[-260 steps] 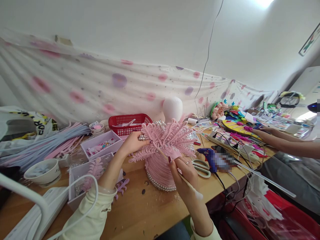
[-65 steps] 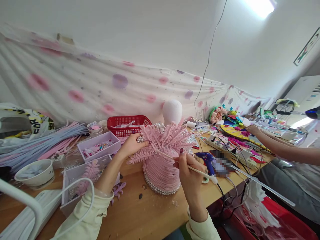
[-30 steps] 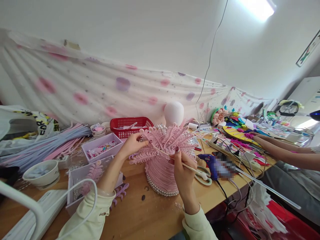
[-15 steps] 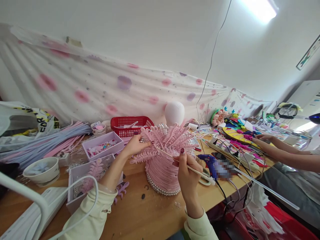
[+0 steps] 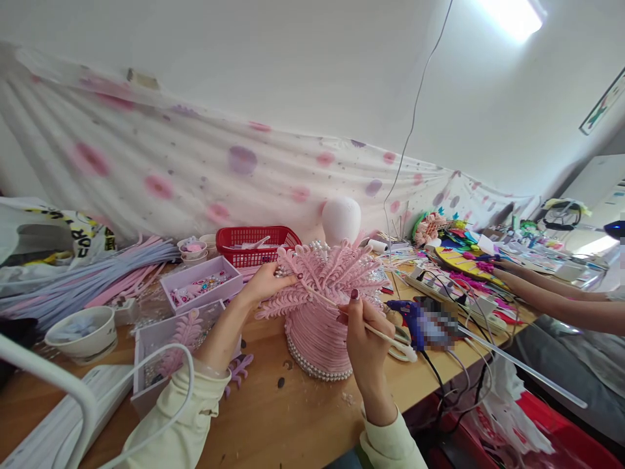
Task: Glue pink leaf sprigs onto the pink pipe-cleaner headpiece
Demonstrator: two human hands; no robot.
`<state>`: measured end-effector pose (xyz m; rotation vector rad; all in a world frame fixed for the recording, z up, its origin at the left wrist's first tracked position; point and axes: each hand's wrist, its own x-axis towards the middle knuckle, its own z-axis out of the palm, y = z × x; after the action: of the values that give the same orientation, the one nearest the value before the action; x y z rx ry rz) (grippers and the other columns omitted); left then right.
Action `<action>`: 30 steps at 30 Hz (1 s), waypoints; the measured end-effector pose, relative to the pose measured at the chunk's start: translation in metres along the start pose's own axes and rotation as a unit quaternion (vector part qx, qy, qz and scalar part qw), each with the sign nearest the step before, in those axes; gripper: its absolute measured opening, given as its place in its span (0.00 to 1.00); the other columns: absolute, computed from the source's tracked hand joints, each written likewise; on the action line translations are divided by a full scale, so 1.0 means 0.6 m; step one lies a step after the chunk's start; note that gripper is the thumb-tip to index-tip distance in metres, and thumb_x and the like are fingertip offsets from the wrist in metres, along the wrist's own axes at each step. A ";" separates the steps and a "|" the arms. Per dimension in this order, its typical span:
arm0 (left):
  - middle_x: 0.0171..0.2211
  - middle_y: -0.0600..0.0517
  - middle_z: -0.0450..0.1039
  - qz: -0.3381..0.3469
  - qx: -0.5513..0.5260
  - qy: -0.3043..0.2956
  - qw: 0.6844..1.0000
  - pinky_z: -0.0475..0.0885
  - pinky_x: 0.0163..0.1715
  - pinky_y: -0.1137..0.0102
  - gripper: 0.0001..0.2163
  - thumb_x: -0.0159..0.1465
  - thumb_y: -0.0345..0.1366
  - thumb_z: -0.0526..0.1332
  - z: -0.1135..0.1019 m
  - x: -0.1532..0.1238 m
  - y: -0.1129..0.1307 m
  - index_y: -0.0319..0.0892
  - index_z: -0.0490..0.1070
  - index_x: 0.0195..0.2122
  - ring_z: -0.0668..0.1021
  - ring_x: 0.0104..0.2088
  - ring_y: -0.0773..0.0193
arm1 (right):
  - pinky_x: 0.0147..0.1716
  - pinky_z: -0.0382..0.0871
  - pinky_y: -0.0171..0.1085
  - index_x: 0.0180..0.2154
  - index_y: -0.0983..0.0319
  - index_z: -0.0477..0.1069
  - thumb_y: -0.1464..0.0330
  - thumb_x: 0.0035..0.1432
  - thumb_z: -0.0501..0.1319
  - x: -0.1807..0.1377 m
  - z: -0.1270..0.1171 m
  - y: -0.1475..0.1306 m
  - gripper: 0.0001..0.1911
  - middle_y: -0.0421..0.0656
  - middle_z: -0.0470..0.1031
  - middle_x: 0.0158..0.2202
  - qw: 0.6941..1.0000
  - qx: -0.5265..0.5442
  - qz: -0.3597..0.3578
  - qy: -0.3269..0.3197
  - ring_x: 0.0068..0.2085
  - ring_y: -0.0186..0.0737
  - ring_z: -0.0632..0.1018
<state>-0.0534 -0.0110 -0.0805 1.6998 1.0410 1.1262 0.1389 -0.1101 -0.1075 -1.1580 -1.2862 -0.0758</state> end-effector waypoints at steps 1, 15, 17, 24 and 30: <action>0.49 0.44 0.81 0.000 -0.007 0.000 1.000 0.72 0.51 0.59 0.27 0.47 0.50 0.70 0.001 0.000 0.000 0.38 0.78 0.44 0.79 0.51 0.47 | 0.23 0.63 0.34 0.20 0.61 0.72 0.57 0.68 0.53 0.000 0.000 0.000 0.27 0.40 0.74 0.17 1.000 -0.002 -0.005 0.000 0.20 0.35 0.74; 0.48 0.44 0.81 -0.027 -0.044 0.017 0.998 0.73 0.51 0.58 0.22 0.48 0.43 0.69 0.007 0.001 -0.005 0.39 0.78 0.44 0.79 0.51 0.46 | 0.20 0.56 0.34 0.18 0.61 0.66 0.58 0.69 0.52 -0.003 0.002 0.003 0.28 0.38 0.69 0.15 0.997 -0.033 -0.063 -0.014 0.17 0.31 0.67; 0.47 0.44 0.81 -0.034 -0.057 0.020 0.998 0.73 0.50 0.57 0.22 0.47 0.44 0.70 0.008 0.000 -0.003 0.39 0.78 0.43 0.79 0.50 0.46 | 0.20 0.57 0.34 0.18 0.61 0.68 0.58 0.69 0.52 -0.007 -0.004 0.004 0.28 0.39 0.71 0.16 0.998 -0.029 -0.061 -0.015 0.17 0.32 0.68; 0.38 0.45 0.82 -0.063 -0.104 0.036 0.992 0.73 0.47 0.59 0.24 0.42 0.48 0.73 0.014 -0.003 0.004 0.38 0.78 0.37 0.80 0.46 0.47 | 0.20 0.60 0.34 0.18 0.61 0.72 0.58 0.69 0.52 -0.011 -0.016 0.004 0.28 0.40 0.73 0.15 0.997 -0.049 -0.056 0.011 0.17 0.34 0.72; 0.37 0.45 0.82 -0.060 -0.102 0.043 0.992 0.73 0.45 0.59 0.24 0.42 0.49 0.74 0.016 -0.001 0.000 0.37 0.78 0.36 0.81 0.43 0.48 | 0.20 0.59 0.33 0.17 0.61 0.69 0.61 0.68 0.53 -0.002 -0.009 0.007 0.27 0.38 0.71 0.14 0.997 -0.055 -0.044 0.016 0.16 0.32 0.71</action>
<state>-0.0447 -0.0130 -0.0832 1.4211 1.0302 1.1942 0.1449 -0.1125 -0.1105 -1.1890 -1.3165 -0.2318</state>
